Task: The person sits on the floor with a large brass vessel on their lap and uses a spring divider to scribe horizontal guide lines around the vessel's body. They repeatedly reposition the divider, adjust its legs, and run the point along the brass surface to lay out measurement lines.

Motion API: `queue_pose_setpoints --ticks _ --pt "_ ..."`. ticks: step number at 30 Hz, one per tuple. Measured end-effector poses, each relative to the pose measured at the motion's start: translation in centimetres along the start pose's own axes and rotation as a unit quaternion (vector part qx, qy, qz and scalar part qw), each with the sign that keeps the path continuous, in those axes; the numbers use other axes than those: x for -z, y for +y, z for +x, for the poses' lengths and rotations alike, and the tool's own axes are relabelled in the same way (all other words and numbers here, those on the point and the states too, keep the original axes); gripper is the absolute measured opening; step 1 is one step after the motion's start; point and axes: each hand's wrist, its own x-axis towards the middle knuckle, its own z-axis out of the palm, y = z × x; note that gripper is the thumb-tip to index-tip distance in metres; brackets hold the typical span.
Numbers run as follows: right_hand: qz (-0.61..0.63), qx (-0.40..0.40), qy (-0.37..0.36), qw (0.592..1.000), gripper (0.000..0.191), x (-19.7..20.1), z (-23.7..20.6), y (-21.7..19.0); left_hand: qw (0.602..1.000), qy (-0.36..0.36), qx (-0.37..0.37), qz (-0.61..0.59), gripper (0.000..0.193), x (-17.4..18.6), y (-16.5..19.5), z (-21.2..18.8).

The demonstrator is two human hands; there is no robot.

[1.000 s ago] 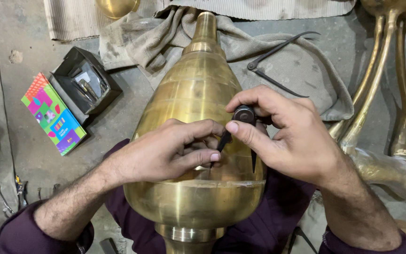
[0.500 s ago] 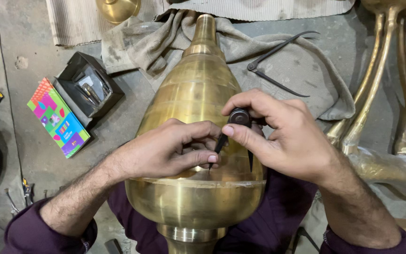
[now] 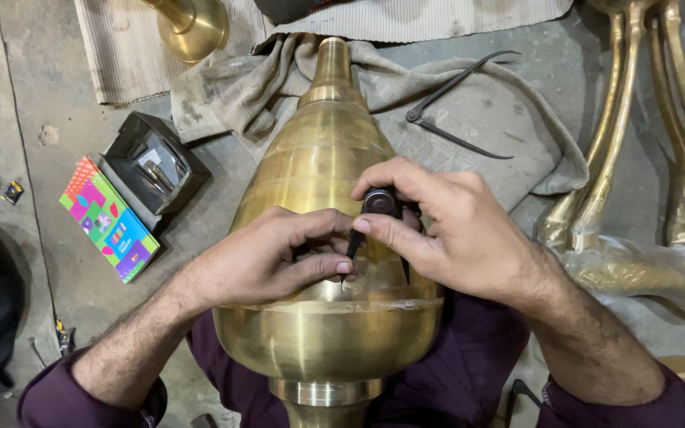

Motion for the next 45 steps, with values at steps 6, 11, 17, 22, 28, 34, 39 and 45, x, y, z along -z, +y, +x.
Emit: queue_pose_setpoints --ticks 6,11,17,22,28,34,39,45 --pt "-0.016 0.067 0.010 0.998 0.030 0.3 -1.5 0.5 0.995 0.048 -0.038 0.084 0.037 -1.0 0.7 -0.2" --pt "-0.032 0.063 -0.001 0.997 0.035 0.7 -3.0 1.2 0.995 0.042 -0.007 0.092 0.038 -1.5 1.2 0.2" --pt "-0.020 -0.013 -0.025 0.999 0.035 0.6 -3.8 1.9 0.993 0.039 0.025 0.106 0.040 -2.1 2.2 1.0" --pt "0.011 0.045 0.011 0.999 0.035 0.7 -4.6 2.1 0.993 0.034 0.073 0.087 0.038 -2.4 2.4 1.2" --pt "0.018 0.033 0.007 0.999 0.034 0.7 -4.9 2.4 0.992 0.032 0.092 0.075 0.038 -2.8 2.1 1.4" --pt "0.016 0.059 0.017 0.998 0.034 0.6 -5.1 2.6 0.992 0.025 0.099 0.079 0.040 -2.9 1.9 1.5" --pt "0.012 0.075 0.027 0.997 0.035 0.5 -5.4 2.8 0.992 0.025 0.074 0.104 0.039 -3.0 1.9 1.4" --pt "0.017 0.070 0.020 0.997 0.034 0.3 -5.4 3.0 0.991 0.023 0.071 0.113 0.039 -3.0 1.9 1.5"
